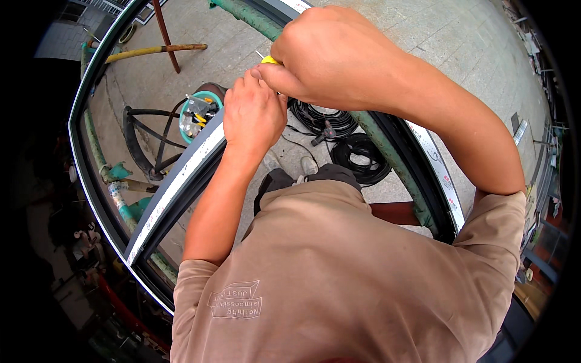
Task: The person assembles components of a window frame by using a screwdriver to secure a latch, then lifts and places the finished frame onto a stack of similar frames.
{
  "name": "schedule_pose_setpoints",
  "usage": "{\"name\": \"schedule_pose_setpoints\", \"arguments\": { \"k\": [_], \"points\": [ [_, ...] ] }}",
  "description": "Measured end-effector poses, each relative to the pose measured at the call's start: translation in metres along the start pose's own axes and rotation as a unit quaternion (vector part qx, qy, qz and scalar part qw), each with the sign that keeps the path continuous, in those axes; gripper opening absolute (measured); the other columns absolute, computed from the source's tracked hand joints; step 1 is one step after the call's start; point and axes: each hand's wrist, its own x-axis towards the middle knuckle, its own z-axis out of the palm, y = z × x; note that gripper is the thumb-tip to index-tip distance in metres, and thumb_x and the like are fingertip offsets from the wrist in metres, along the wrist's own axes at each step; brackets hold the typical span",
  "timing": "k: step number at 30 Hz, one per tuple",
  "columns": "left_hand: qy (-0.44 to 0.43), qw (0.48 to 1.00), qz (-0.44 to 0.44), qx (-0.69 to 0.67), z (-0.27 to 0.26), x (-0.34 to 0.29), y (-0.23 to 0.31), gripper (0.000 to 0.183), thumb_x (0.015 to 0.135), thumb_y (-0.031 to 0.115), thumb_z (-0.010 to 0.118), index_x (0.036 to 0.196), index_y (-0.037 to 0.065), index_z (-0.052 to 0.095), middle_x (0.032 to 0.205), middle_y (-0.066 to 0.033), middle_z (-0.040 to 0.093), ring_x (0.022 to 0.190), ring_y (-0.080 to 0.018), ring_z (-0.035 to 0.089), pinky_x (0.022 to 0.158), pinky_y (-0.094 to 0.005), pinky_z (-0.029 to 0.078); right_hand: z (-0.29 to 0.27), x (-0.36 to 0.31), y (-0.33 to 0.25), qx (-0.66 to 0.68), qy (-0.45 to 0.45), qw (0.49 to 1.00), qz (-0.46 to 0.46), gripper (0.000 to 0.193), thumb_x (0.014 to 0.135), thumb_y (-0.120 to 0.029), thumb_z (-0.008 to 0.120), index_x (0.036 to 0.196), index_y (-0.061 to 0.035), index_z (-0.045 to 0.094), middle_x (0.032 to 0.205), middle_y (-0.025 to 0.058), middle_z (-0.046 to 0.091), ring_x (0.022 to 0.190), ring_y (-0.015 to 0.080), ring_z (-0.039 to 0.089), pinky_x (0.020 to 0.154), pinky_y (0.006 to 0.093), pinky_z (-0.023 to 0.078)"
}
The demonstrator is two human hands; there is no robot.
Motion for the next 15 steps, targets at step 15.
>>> {"name": "schedule_pose_setpoints", "arguments": {
  "k": [15],
  "points": [
    [0.03,0.999,-0.017,-0.022,-0.006,0.001,0.006,0.045,0.087,0.029,0.074,0.117,0.001,0.057,0.099,-0.0139,0.061,0.091,-0.0339,0.063,0.077,-0.0471,0.049,-0.026,0.001,0.017,0.019,0.038,0.977,-0.211,0.015,0.088,-0.009,0.06,0.094,0.0032,0.066,0.093,0.0178,0.065,0.093,0.0349,0.067,0.079,0.0428,0.055]
  ]
}}
